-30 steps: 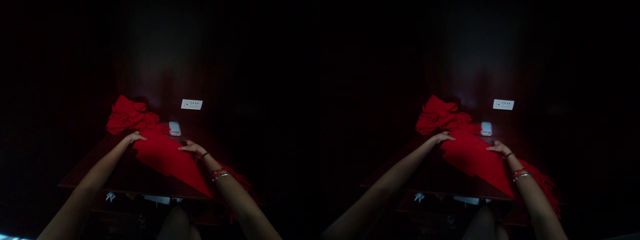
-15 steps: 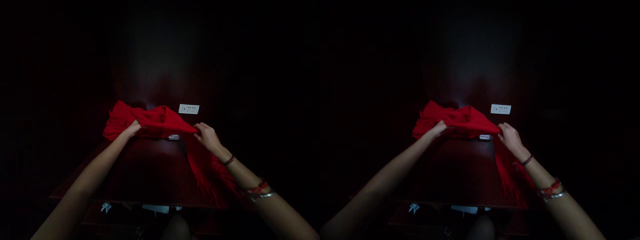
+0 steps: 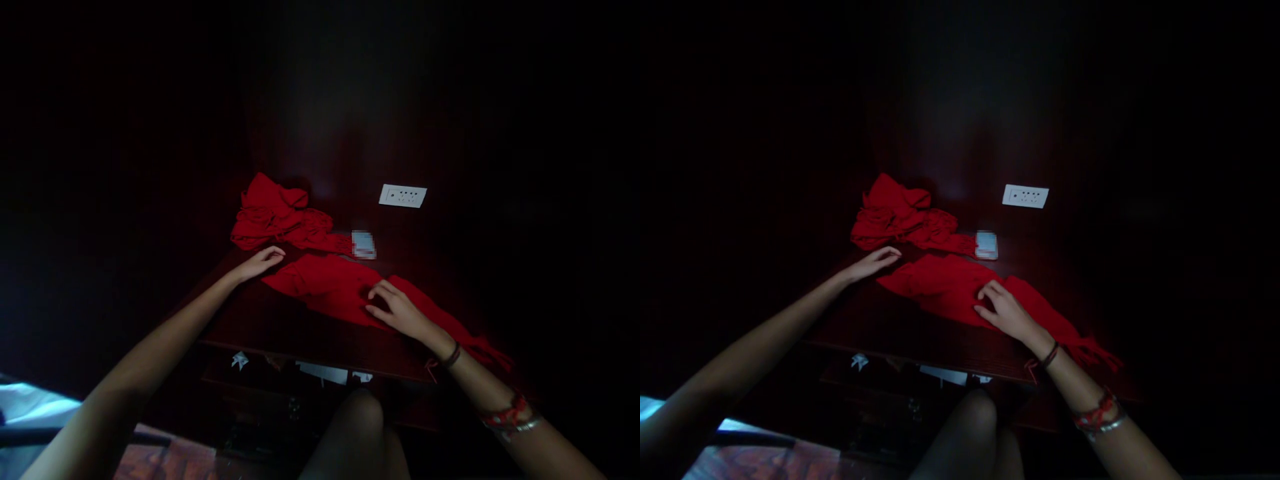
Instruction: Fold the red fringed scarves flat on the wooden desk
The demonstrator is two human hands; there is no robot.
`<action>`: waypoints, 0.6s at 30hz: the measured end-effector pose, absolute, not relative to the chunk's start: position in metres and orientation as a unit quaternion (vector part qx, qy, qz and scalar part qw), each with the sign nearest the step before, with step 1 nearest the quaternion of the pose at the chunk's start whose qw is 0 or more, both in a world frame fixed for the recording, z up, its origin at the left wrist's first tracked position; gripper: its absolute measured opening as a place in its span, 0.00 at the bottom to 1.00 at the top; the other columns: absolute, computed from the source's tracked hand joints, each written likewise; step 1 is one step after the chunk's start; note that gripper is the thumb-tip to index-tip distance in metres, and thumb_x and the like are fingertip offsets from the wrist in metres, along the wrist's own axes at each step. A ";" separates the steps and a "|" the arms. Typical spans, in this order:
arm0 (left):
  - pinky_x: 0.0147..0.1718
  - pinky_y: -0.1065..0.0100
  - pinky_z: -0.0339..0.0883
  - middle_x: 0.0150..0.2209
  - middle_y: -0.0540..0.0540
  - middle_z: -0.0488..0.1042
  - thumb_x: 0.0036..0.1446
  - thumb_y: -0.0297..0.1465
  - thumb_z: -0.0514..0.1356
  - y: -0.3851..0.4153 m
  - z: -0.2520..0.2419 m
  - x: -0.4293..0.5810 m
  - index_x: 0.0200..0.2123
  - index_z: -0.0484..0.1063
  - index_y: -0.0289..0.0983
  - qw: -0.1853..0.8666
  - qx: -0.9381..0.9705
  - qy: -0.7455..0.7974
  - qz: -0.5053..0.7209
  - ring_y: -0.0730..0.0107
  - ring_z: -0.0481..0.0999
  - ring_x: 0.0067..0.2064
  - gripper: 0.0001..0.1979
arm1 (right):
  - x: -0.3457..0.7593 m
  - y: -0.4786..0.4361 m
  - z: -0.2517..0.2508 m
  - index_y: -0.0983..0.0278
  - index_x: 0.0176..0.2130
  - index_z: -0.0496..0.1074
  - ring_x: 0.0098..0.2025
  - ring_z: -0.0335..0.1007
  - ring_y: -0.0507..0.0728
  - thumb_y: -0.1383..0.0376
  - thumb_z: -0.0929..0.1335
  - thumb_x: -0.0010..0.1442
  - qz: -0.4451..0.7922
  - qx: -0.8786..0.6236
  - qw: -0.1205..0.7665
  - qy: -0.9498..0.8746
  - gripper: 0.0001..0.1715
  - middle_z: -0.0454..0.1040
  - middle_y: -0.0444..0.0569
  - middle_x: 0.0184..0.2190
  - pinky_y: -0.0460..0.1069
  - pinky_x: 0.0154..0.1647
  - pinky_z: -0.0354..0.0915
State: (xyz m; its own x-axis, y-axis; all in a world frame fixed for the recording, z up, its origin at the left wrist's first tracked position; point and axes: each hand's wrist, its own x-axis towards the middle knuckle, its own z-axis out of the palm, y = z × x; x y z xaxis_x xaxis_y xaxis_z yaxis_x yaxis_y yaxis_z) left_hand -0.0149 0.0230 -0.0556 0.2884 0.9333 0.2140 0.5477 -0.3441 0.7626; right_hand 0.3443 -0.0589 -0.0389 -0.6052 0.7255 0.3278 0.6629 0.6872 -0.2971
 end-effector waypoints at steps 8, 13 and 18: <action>0.47 0.65 0.51 0.48 0.43 0.61 0.45 0.34 0.55 0.011 -0.077 0.014 0.50 0.56 0.36 0.154 0.830 0.459 0.279 0.64 0.60 0.48 0.26 | 0.290 -0.022 -0.071 0.70 0.45 0.62 0.44 0.60 0.56 0.65 0.64 0.50 0.088 -0.474 0.161 -0.861 0.22 0.64 0.55 0.40 0.50 0.45 0.57; 0.41 0.66 0.56 0.32 0.47 0.67 0.41 0.23 0.48 0.016 -0.088 0.001 0.30 0.65 0.37 0.090 0.843 0.448 0.282 0.67 0.65 0.37 0.11 | 0.285 -0.060 -0.080 0.63 0.43 0.66 0.42 0.59 0.54 0.73 0.59 0.53 0.021 -0.390 0.170 -0.905 0.18 0.64 0.51 0.38 0.50 0.44 0.56; 0.37 0.67 0.58 0.28 0.49 0.64 0.39 0.22 0.47 0.014 -0.095 -0.008 0.25 0.62 0.37 0.083 0.821 0.468 0.316 0.68 0.64 0.34 0.09 | 0.297 -0.070 -0.079 0.63 0.44 0.65 0.43 0.60 0.52 0.66 0.59 0.55 0.162 -0.339 0.280 -0.883 0.16 0.64 0.50 0.40 0.48 0.43 0.58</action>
State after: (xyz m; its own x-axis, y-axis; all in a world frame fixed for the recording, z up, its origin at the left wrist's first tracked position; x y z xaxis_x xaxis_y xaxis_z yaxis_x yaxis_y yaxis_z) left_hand -0.0079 0.0139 -0.0946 0.3621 0.8206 0.4422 0.7158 -0.5487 0.4320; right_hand 0.2974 -0.0700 -0.0792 -0.6133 0.6896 0.3850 0.5083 0.7178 -0.4758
